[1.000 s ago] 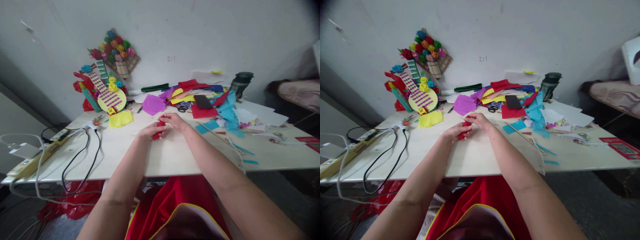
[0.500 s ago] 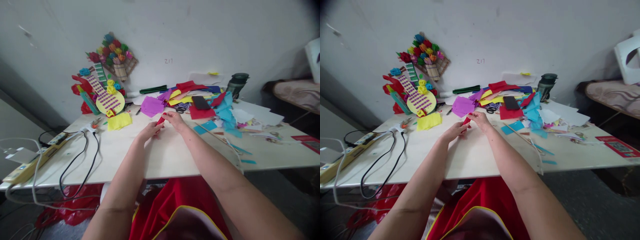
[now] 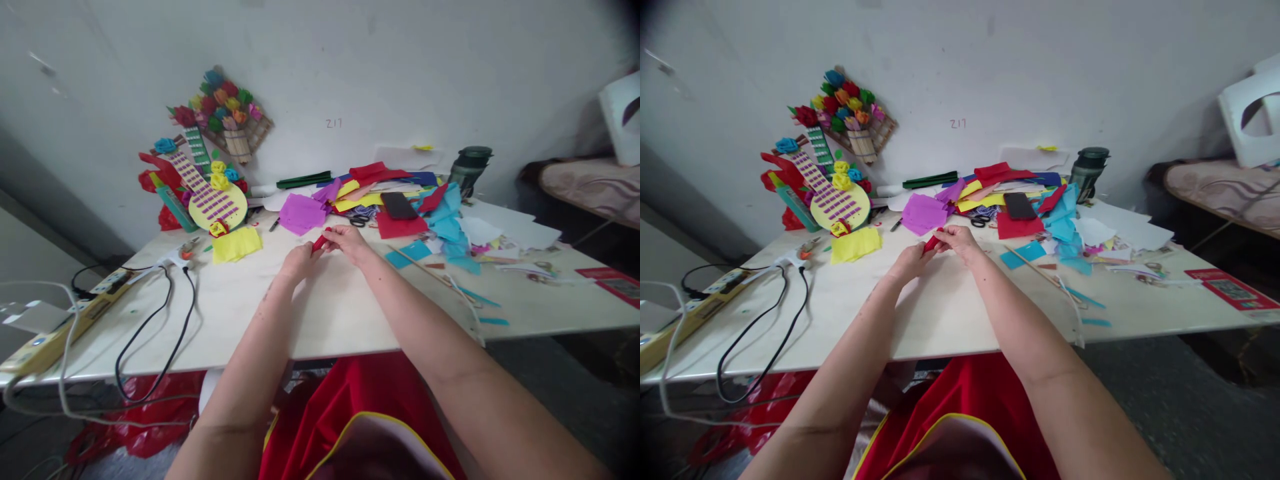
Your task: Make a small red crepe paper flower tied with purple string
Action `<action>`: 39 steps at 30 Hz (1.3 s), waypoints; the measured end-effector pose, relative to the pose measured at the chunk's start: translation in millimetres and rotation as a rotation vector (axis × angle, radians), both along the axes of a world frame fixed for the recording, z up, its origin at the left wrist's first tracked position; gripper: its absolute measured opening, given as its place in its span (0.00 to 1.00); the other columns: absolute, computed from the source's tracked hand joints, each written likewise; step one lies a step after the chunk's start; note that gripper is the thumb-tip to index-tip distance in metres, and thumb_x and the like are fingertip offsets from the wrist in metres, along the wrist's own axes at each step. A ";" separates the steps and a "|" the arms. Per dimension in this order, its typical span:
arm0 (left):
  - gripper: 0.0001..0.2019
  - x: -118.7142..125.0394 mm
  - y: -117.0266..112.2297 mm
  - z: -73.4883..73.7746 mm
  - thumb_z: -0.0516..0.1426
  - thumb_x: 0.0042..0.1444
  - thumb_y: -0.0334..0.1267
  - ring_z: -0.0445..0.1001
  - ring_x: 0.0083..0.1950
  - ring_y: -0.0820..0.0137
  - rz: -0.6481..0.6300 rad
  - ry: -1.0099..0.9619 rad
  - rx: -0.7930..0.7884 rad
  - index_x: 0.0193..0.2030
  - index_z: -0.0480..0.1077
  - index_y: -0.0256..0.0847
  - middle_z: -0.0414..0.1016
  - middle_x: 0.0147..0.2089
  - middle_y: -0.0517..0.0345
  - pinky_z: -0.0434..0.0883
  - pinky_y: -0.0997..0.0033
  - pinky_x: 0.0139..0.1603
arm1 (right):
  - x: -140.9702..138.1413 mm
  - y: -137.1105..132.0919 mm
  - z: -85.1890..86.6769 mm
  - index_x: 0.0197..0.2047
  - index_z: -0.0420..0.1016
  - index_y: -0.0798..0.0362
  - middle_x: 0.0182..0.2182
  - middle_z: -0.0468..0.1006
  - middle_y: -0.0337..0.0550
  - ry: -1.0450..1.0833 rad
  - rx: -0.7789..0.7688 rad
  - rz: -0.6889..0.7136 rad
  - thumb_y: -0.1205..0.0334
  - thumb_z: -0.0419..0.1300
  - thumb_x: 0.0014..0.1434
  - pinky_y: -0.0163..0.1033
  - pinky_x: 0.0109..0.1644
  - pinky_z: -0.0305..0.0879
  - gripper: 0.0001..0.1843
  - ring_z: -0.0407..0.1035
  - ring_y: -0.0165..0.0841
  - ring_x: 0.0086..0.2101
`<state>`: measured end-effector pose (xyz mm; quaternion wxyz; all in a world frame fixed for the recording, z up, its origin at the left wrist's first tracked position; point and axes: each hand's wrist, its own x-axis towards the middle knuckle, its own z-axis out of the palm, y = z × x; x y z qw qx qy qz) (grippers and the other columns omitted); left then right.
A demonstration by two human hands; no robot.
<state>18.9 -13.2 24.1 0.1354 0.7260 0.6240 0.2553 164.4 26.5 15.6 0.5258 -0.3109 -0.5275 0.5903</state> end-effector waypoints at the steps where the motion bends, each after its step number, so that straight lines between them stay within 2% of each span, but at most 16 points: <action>1: 0.12 0.5 -0.5 0.0 0.53 0.54 0.47 0.69 0.32 0.64 0.015 0.049 0.014 0.28 0.63 0.40 0.66 0.24 0.54 0.56 0.74 0.29 | -0.1 -0.1 0.0 0.22 0.71 0.57 0.16 0.74 0.40 0.006 -0.003 0.006 0.53 0.70 0.36 0.34 0.25 0.67 0.18 0.67 0.27 0.19; 4: 0.13 2.2 -3.0 0.4 0.52 0.55 0.48 0.71 0.38 0.60 0.050 0.099 0.027 0.31 0.64 0.40 0.69 0.28 0.48 0.59 0.72 0.33 | 0.0 -0.3 -0.2 0.22 0.71 0.57 0.17 0.75 0.41 0.026 0.002 0.026 0.53 0.70 0.37 0.34 0.27 0.69 0.17 0.68 0.27 0.20; 8: 0.14 3.6 -5.6 1.7 0.50 0.56 0.48 0.72 0.39 0.57 0.057 0.148 0.017 0.34 0.65 0.39 0.71 0.31 0.43 0.61 0.69 0.36 | -0.9 -1.0 -0.4 0.22 0.72 0.57 0.18 0.75 0.41 0.059 -0.010 0.050 0.53 0.70 0.38 0.34 0.27 0.69 0.17 0.69 0.27 0.20; 13: 0.16 6.9 -6.7 3.0 0.46 0.58 0.47 0.73 0.40 0.53 0.081 0.280 0.013 0.39 0.66 0.36 0.73 0.35 0.38 0.63 0.64 0.38 | -6.2 -2.8 -0.1 0.24 0.70 0.57 0.19 0.75 0.40 0.040 -0.026 -0.005 0.56 0.70 0.38 0.34 0.26 0.69 0.16 0.69 0.27 0.20; 19: 0.17 12.6 -8.1 1.7 0.43 0.61 0.45 0.74 0.41 0.57 0.147 0.473 0.054 0.44 0.65 0.35 0.74 0.36 0.41 0.66 0.65 0.39 | -10.9 -4.1 -1.0 0.26 0.69 0.56 0.18 0.74 0.36 0.055 -0.017 -0.086 0.61 0.69 0.36 0.35 0.27 0.69 0.15 0.69 0.28 0.20; 24: 0.16 20.8 -7.3 3.4 0.41 0.62 0.43 0.75 0.38 0.60 0.156 0.555 0.107 0.46 0.62 0.37 0.75 0.35 0.45 0.66 0.66 0.36 | -7.1 -2.3 0.0 0.25 0.69 0.55 0.18 0.74 0.36 0.097 -0.021 -0.112 0.60 0.68 0.37 0.35 0.27 0.68 0.14 0.69 0.28 0.20; 32: 0.13 34.6 0.4 15.3 0.40 0.60 0.31 0.75 0.38 0.57 0.039 0.611 0.129 0.46 0.61 0.34 0.74 0.34 0.43 0.66 0.64 0.36 | 5.6 4.9 -0.5 0.25 0.69 0.55 0.19 0.73 0.36 0.178 -0.035 -0.147 0.58 0.68 0.37 0.34 0.27 0.66 0.15 0.67 0.27 0.21; 34: 0.13 33.0 4.4 16.7 0.41 0.60 0.32 0.75 0.39 0.56 0.027 0.585 0.126 0.45 0.62 0.35 0.74 0.34 0.43 0.66 0.62 0.37 | 5.9 5.8 -0.7 0.27 0.69 0.55 0.21 0.73 0.35 0.211 -0.040 -0.133 0.57 0.69 0.36 0.34 0.27 0.65 0.17 0.67 0.26 0.21; 36: 0.12 30.0 9.4 16.9 0.43 0.61 0.38 0.74 0.37 0.57 0.034 0.486 0.112 0.45 0.62 0.36 0.73 0.33 0.44 0.66 0.63 0.36 | 6.1 6.5 -0.3 0.29 0.68 0.54 0.22 0.72 0.34 0.230 -0.040 -0.109 0.54 0.68 0.37 0.32 0.25 0.63 0.19 0.65 0.25 0.22; 39: 0.12 25.7 16.2 16.8 0.47 0.59 0.45 0.72 0.30 0.65 0.012 0.152 0.043 0.39 0.63 0.38 0.70 0.26 0.52 0.64 0.70 0.29 | 8.0 6.9 0.3 0.30 0.70 0.54 0.23 0.70 0.34 0.181 -0.035 -0.079 0.49 0.65 0.41 0.30 0.22 0.57 0.18 0.61 0.23 0.22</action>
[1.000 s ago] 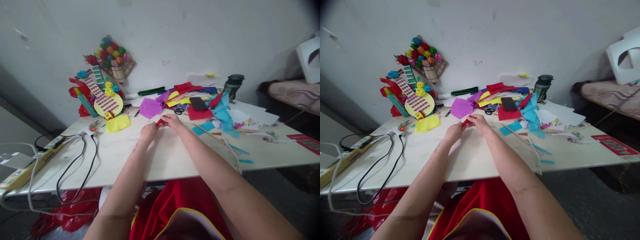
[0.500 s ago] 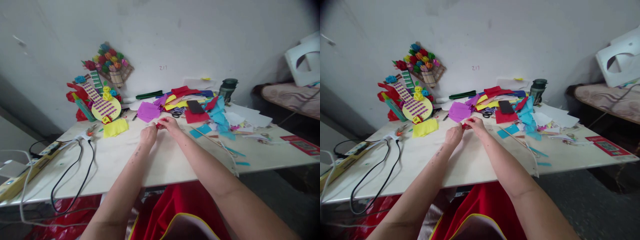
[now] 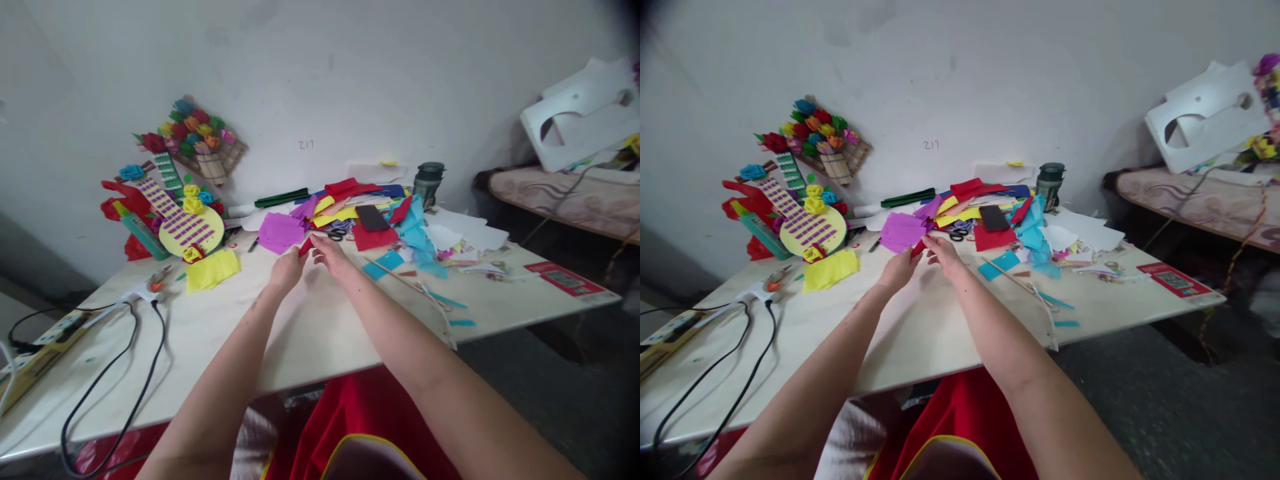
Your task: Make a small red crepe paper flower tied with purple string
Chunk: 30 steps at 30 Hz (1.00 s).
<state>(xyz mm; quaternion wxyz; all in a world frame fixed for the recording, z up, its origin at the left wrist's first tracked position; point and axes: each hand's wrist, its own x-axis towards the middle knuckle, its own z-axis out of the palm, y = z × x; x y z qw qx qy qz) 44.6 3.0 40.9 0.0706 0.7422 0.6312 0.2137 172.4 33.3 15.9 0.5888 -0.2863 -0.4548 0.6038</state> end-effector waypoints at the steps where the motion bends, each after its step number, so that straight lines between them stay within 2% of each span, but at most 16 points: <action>1: 0.12 -0.8 1.4 0.1 0.48 0.58 0.46 0.69 0.25 0.68 -0.032 -0.145 -0.057 0.36 0.63 0.39 0.67 0.23 0.55 0.62 0.73 0.26 | 1.0 -0.1 -0.1 0.30 0.70 0.54 0.23 0.70 0.35 -0.024 -0.002 0.010 0.48 0.64 0.43 0.30 0.22 0.56 0.18 0.61 0.23 0.22; 5: 0.13 0.1 0.8 -0.4 0.50 0.56 0.48 0.56 0.15 0.78 -0.206 -0.621 -0.297 0.32 0.60 0.40 0.57 0.17 0.66 0.55 0.79 0.16 | 4.8 0.1 -3.2 0.28 0.71 0.55 0.23 0.71 0.36 -0.083 0.005 0.085 0.47 0.63 0.45 0.31 0.24 0.55 0.18 0.63 0.26 0.24; 7: 0.14 1.8 -1.7 -3.0 0.51 0.55 0.49 0.54 0.15 0.80 -0.267 -0.746 -0.350 0.32 0.60 0.39 0.56 0.17 0.67 0.53 0.80 0.15 | 5.8 1.2 -5.8 0.28 0.72 0.55 0.23 0.72 0.37 -0.105 0.010 0.096 0.50 0.64 0.43 0.32 0.26 0.56 0.16 0.64 0.26 0.25; 9: 0.14 3.4 -4.4 -7.5 0.53 0.55 0.49 0.54 0.14 0.81 -0.274 -0.814 -0.375 0.32 0.60 0.39 0.56 0.17 0.67 0.53 0.81 0.14 | 6.0 2.6 -8.0 0.27 0.73 0.56 0.22 0.72 0.37 -0.125 0.003 0.072 0.53 0.65 0.41 0.33 0.28 0.57 0.15 0.64 0.26 0.24; 14: 0.14 5.1 -9.7 -17.3 0.52 0.55 0.48 0.53 0.14 0.82 -0.233 -0.845 -0.384 0.32 0.58 0.39 0.55 0.18 0.69 0.52 0.81 0.13 | 1.2 3.7 -8.3 0.23 0.72 0.57 0.19 0.72 0.38 -0.146 0.028 0.005 0.54 0.66 0.38 0.36 0.31 0.59 0.15 0.63 0.27 0.22; 19: 0.14 5.9 -13.1 -18.1 0.50 0.57 0.48 0.53 0.15 0.81 -0.216 -0.909 -0.308 0.31 0.55 0.40 0.52 0.17 0.71 0.58 0.81 0.17 | -4.8 2.2 -8.0 0.22 0.71 0.57 0.19 0.72 0.37 -0.100 0.055 -0.086 0.54 0.66 0.38 0.36 0.32 0.61 0.14 0.64 0.27 0.23; 25: 0.12 6.9 -6.5 -25.4 0.52 0.56 0.46 0.57 0.16 0.80 -0.162 -0.915 -0.220 0.31 0.59 0.39 0.62 0.19 0.66 0.60 0.79 0.18 | -5.6 3.4 -10.5 0.21 0.68 0.56 0.18 0.69 0.35 -0.116 0.070 -0.138 0.54 0.65 0.40 0.36 0.31 0.61 0.14 0.63 0.27 0.22; 30: 0.11 7.3 1.4 -32.7 0.52 0.55 0.45 0.58 0.16 0.79 -0.099 -0.841 -0.083 0.28 0.62 0.38 0.60 0.18 0.65 0.59 0.79 0.18 | -9.1 4.0 -10.8 0.21 0.66 0.54 0.16 0.66 0.33 -0.140 0.059 -0.220 0.55 0.63 0.41 0.35 0.30 0.60 0.13 0.61 0.26 0.21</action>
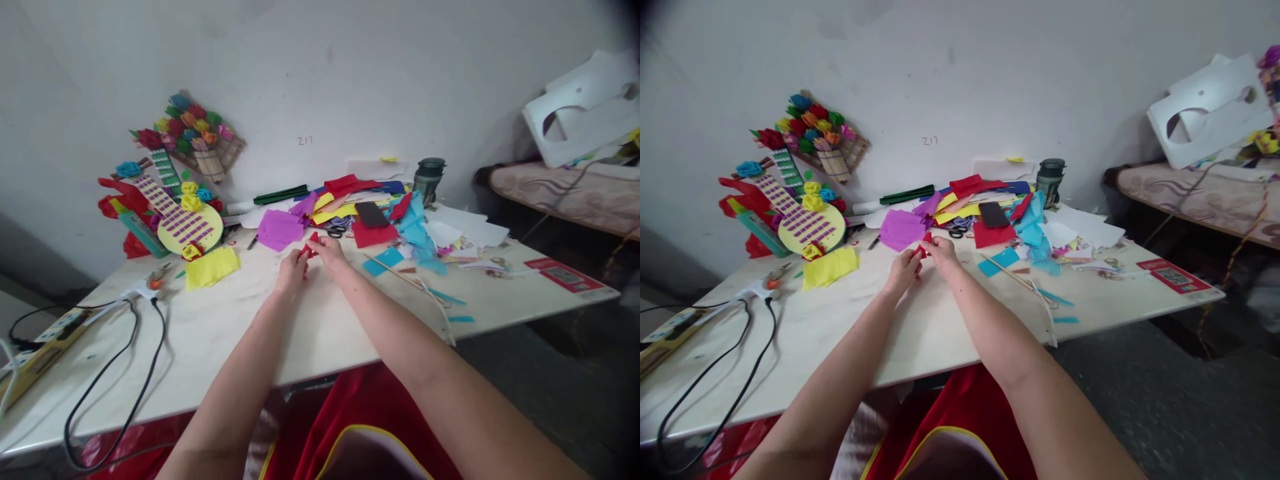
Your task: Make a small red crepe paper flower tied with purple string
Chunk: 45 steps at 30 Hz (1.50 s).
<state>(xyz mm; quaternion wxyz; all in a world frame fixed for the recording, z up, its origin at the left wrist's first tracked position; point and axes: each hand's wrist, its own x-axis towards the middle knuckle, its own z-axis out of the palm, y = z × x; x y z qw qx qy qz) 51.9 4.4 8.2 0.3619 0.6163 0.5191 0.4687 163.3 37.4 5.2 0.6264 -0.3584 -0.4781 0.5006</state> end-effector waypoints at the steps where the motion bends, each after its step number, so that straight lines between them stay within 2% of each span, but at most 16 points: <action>1: 0.11 0.1 0.8 -0.7 0.51 0.55 0.44 0.58 0.16 0.79 0.020 0.037 0.014 0.28 0.62 0.39 0.59 0.18 0.65 0.59 0.79 0.18 | -1.1 -0.2 -0.1 0.20 0.66 0.54 0.16 0.65 0.32 -0.004 -0.005 -0.015 0.55 0.63 0.42 0.35 0.30 0.59 0.13 0.60 0.26 0.21; 5: 0.11 1.5 0.0 -1.2 0.51 0.55 0.44 0.60 0.18 0.77 0.080 0.143 0.072 0.28 0.63 0.39 0.62 0.20 0.63 0.58 0.78 0.18 | -4.9 -2.1 0.0 0.19 0.64 0.53 0.15 0.62 0.31 -0.004 -0.035 -0.072 0.55 0.63 0.41 0.34 0.29 0.58 0.14 0.58 0.25 0.21; 9: 0.12 5.2 -4.5 0.3 0.50 0.55 0.47 0.59 0.17 0.78 0.056 0.050 0.021 0.31 0.64 0.39 0.60 0.20 0.64 0.59 0.78 0.17 | -5.4 -3.9 0.6 0.19 0.62 0.53 0.16 0.61 0.31 -0.013 -0.035 -0.125 0.55 0.62 0.41 0.34 0.29 0.57 0.14 0.57 0.24 0.21; 13: 0.13 6.8 -4.5 -1.4 0.51 0.54 0.48 0.58 0.16 0.78 0.000 -0.054 -0.029 0.31 0.62 0.38 0.60 0.18 0.66 0.60 0.78 0.17 | -4.4 -3.5 1.1 0.19 0.62 0.53 0.16 0.62 0.31 0.036 -0.038 -0.075 0.55 0.63 0.40 0.34 0.30 0.59 0.14 0.58 0.25 0.21; 19: 0.14 2.4 6.6 -9.1 0.52 0.53 0.48 0.58 0.15 0.79 0.032 -0.035 0.014 0.30 0.62 0.38 0.60 0.17 0.66 0.59 0.79 0.16 | -0.6 -2.9 1.5 0.21 0.67 0.55 0.19 0.68 0.35 0.055 -0.095 -0.016 0.53 0.64 0.40 0.34 0.29 0.61 0.14 0.63 0.26 0.23; 21: 0.13 0.0 11.0 -10.7 0.53 0.52 0.47 0.58 0.14 0.79 0.043 -0.039 0.002 0.29 0.63 0.38 0.60 0.17 0.67 0.59 0.79 0.15 | 3.5 -1.2 1.6 0.23 0.69 0.55 0.21 0.71 0.37 -0.024 -0.109 0.023 0.53 0.63 0.42 0.32 0.27 0.60 0.14 0.64 0.26 0.24; 24: 0.14 -3.3 17.2 -13.3 0.53 0.52 0.49 0.56 0.15 0.80 0.054 -0.146 -0.017 0.30 0.64 0.38 0.59 0.17 0.67 0.59 0.79 0.16 | 10.0 7.3 1.1 0.28 0.73 0.54 0.25 0.74 0.39 -0.181 -0.114 0.026 0.57 0.62 0.45 0.32 0.25 0.60 0.09 0.66 0.28 0.25; 26: 0.15 -4.7 20.6 -15.3 0.53 0.51 0.50 0.55 0.15 0.81 0.041 -0.245 -0.035 0.31 0.63 0.38 0.60 0.18 0.67 0.59 0.79 0.16 | 13.1 17.9 0.4 0.31 0.74 0.52 0.27 0.75 0.40 -0.308 -0.145 -0.061 0.62 0.60 0.46 0.34 0.27 0.62 0.06 0.68 0.29 0.26; 28: 0.16 -5.3 22.7 -16.7 0.54 0.50 0.51 0.56 0.16 0.81 0.032 -0.308 -0.051 0.31 0.64 0.38 0.61 0.19 0.66 0.59 0.80 0.17 | 15.8 31.1 0.4 0.32 0.75 0.52 0.28 0.76 0.40 -0.483 -0.158 -0.216 0.67 0.58 0.47 0.37 0.32 0.65 0.07 0.69 0.32 0.29; 32: 0.18 -5.9 23.3 -16.4 0.55 0.48 0.52 0.60 0.18 0.80 0.067 -0.329 -0.060 0.31 0.66 0.36 0.65 0.23 0.63 0.59 0.79 0.18 | 27.2 57.2 7.9 0.33 0.78 0.53 0.35 0.78 0.48 -0.849 -0.072 -0.441 0.71 0.55 0.48 0.39 0.45 0.62 0.12 0.70 0.38 0.41; 34: 0.18 -6.3 23.1 -15.8 0.56 0.47 0.53 0.60 0.19 0.80 0.085 -0.339 -0.070 0.31 0.67 0.36 0.65 0.24 0.62 0.60 0.78 0.19 | 37.7 68.6 15.4 0.37 0.79 0.54 0.40 0.78 0.51 -0.967 -0.054 -0.508 0.70 0.54 0.50 0.39 0.47 0.62 0.14 0.70 0.40 0.44; 38: 0.18 -7.0 22.8 -15.4 0.56 0.47 0.52 0.62 0.22 0.79 0.087 -0.355 -0.073 0.31 0.68 0.35 0.65 0.25 0.61 0.62 0.79 0.21 | 62.8 91.4 27.3 0.38 0.78 0.58 0.40 0.78 0.57 -1.136 -0.177 -0.586 0.69 0.51 0.54 0.40 0.45 0.62 0.14 0.70 0.41 0.43; 41: 0.19 -6.7 22.3 -14.9 0.56 0.47 0.53 0.62 0.23 0.79 0.090 -0.357 -0.080 0.32 0.69 0.35 0.65 0.26 0.61 0.62 0.79 0.22 | 76.0 107.4 26.4 0.39 0.78 0.60 0.39 0.77 0.60 -1.213 -0.264 -0.567 0.67 0.53 0.55 0.39 0.42 0.63 0.14 0.71 0.41 0.42; 45: 0.20 -5.8 21.1 -13.7 0.56 0.47 0.54 0.62 0.22 0.79 0.078 -0.339 -0.084 0.32 0.69 0.36 0.65 0.24 0.62 0.62 0.79 0.21 | 81.4 122.1 17.9 0.42 0.76 0.60 0.41 0.76 0.61 -1.234 -0.370 -0.567 0.58 0.58 0.53 0.42 0.41 0.64 0.17 0.71 0.44 0.43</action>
